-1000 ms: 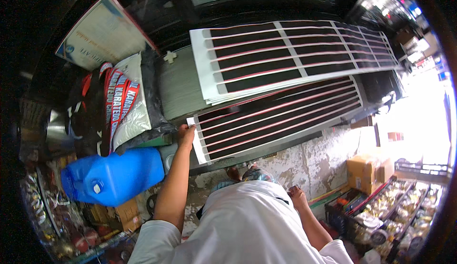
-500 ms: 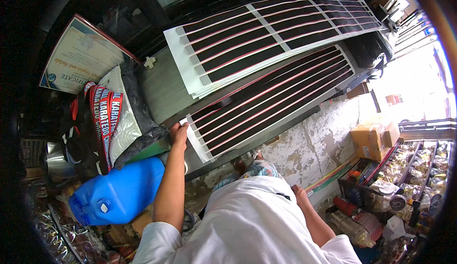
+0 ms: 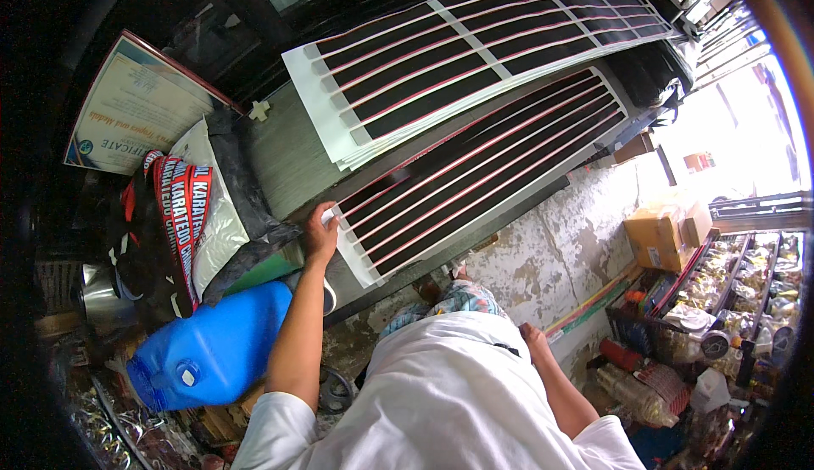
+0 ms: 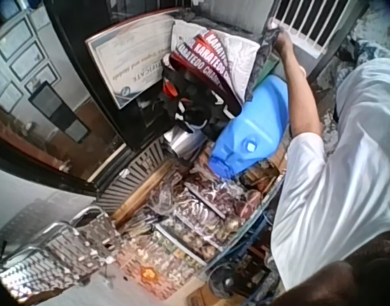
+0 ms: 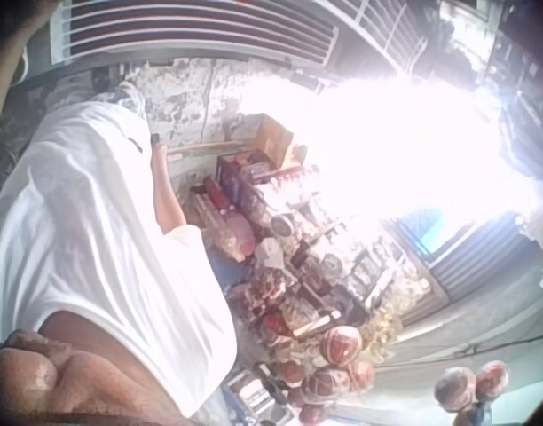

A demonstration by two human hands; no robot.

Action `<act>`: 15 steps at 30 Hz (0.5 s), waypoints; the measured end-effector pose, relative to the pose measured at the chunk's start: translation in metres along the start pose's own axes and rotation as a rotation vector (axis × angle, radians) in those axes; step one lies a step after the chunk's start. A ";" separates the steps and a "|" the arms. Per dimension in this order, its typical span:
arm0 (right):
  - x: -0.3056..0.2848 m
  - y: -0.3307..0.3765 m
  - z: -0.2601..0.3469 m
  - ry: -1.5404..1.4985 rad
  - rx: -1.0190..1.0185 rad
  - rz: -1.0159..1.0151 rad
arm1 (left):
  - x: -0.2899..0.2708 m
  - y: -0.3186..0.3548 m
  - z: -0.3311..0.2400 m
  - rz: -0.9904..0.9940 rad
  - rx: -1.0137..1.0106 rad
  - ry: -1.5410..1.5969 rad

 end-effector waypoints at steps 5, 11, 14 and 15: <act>0.005 0.012 -0.004 -0.078 0.089 -0.010 | 0.003 -0.004 -0.011 0.013 -0.069 0.046; 0.010 0.008 -0.011 -0.084 0.023 -0.011 | 0.008 -0.030 0.017 0.166 -0.109 0.187; 0.011 0.006 -0.015 -0.141 0.008 -0.025 | 0.013 -0.037 0.032 0.227 -0.167 0.223; 0.011 0.007 -0.014 -0.124 0.010 -0.036 | 0.014 -0.038 0.033 0.238 -0.215 0.214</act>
Point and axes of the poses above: each hand's wrist, its own y-axis away from the middle knuckle, its own x-axis out of the palm, z = x × y, the point moved 6 cm from there along -y, towards the middle knuckle, and after that the axes turned 11 degrees about z, right-handed, at the moved point
